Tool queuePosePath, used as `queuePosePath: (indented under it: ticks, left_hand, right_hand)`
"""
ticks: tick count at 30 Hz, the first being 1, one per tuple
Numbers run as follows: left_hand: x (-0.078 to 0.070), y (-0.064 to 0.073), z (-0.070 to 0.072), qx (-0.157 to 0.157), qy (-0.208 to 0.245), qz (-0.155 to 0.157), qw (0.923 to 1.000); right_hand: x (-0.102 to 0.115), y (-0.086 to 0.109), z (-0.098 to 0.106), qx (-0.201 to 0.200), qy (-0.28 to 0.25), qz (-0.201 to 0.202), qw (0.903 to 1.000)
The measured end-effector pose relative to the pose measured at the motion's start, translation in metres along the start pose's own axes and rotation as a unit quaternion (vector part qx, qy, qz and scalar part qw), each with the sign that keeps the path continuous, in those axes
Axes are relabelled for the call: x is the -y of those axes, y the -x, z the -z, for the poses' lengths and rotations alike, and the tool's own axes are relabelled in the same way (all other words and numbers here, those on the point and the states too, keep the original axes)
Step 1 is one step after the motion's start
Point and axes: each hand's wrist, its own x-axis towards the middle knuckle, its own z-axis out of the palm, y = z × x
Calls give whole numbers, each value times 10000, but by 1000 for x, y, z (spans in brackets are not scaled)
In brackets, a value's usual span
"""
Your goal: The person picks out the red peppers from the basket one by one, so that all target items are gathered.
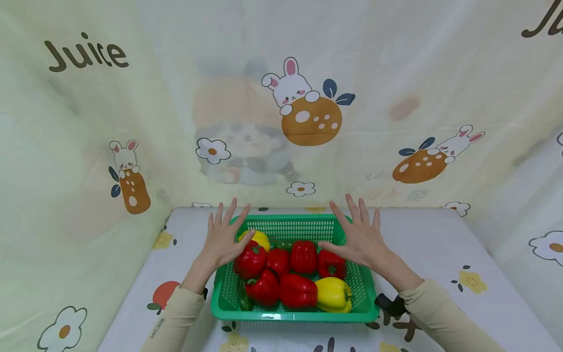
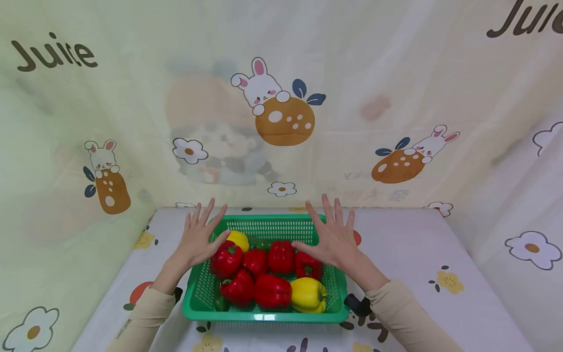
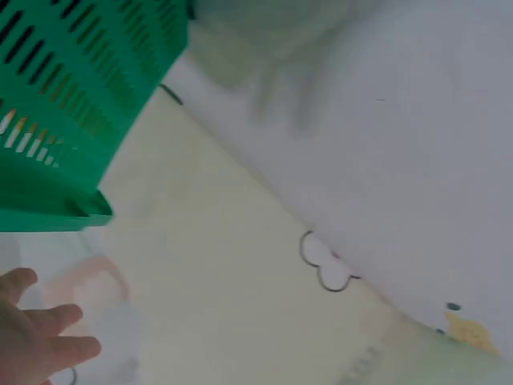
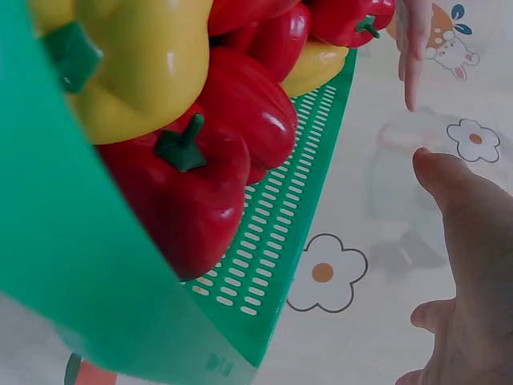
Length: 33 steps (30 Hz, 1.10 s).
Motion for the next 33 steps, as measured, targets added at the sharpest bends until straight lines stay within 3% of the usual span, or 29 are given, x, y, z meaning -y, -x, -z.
queuePosePath:
  ticks: [13, 22, 33]
  left_hand:
    - [40, 17, -13, 108, 486, -70, 9987]
    - [54, 21, -19, 120, 819, -229, 9963]
    - [61, 12, -33, 323, 1587, -390, 9860]
  right_hand:
    - [-5, 6, -10, 285, -73, -17, 9996]
    - [-8, 7, -15, 456, -105, 35, 9989]
    - [-9, -1, -3, 664, -263, 206, 9972]
